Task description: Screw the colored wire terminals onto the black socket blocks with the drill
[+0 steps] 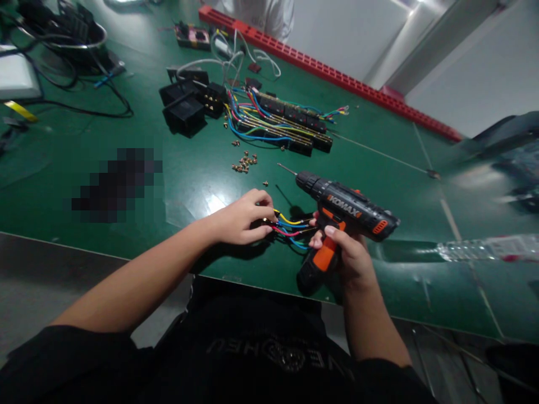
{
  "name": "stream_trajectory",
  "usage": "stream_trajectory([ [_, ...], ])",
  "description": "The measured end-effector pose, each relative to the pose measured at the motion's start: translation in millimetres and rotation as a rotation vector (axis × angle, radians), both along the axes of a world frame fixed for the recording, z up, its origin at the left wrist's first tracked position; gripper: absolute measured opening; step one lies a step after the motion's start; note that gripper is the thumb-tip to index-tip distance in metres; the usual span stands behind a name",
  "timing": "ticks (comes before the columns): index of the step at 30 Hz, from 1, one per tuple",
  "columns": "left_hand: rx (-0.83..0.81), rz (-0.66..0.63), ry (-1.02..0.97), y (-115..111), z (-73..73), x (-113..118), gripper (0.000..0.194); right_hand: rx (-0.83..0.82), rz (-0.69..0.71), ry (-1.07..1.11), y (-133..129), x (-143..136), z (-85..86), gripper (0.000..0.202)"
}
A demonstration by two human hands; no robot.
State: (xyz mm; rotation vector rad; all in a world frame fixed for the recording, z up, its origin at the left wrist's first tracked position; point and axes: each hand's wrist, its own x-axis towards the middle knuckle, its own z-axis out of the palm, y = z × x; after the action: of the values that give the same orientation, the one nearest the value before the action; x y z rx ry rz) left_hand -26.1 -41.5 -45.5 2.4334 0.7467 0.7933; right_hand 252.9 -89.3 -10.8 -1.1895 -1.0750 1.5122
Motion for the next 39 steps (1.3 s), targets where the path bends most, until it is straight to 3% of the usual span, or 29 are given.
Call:
stream_trajectory([
  [9, -0.014, 0.034, 0.006, -1.7, -0.9, 2.5, 0.027, -0.12, 0.014, 0.144, 10.4, -21.8, -14.3, 0.053],
  [21, -0.056, 0.083, 0.02, -6.6, 2.0, 5.8, 0.027, -0.081, -0.006, 0.201, 6.8, -28.4, -17.0, 0.067],
  [31, -0.101, 0.108, 0.024, -8.3, 4.8, 6.6, 0.027, -0.053, -0.017, 0.176, 5.5, -28.6, -19.9, 0.054],
  [39, -0.173, 0.152, -0.078, -2.8, 3.7, 4.8, 0.035, -0.064, -0.014, 0.163, 8.7, -27.8, -22.8, 0.057],
])
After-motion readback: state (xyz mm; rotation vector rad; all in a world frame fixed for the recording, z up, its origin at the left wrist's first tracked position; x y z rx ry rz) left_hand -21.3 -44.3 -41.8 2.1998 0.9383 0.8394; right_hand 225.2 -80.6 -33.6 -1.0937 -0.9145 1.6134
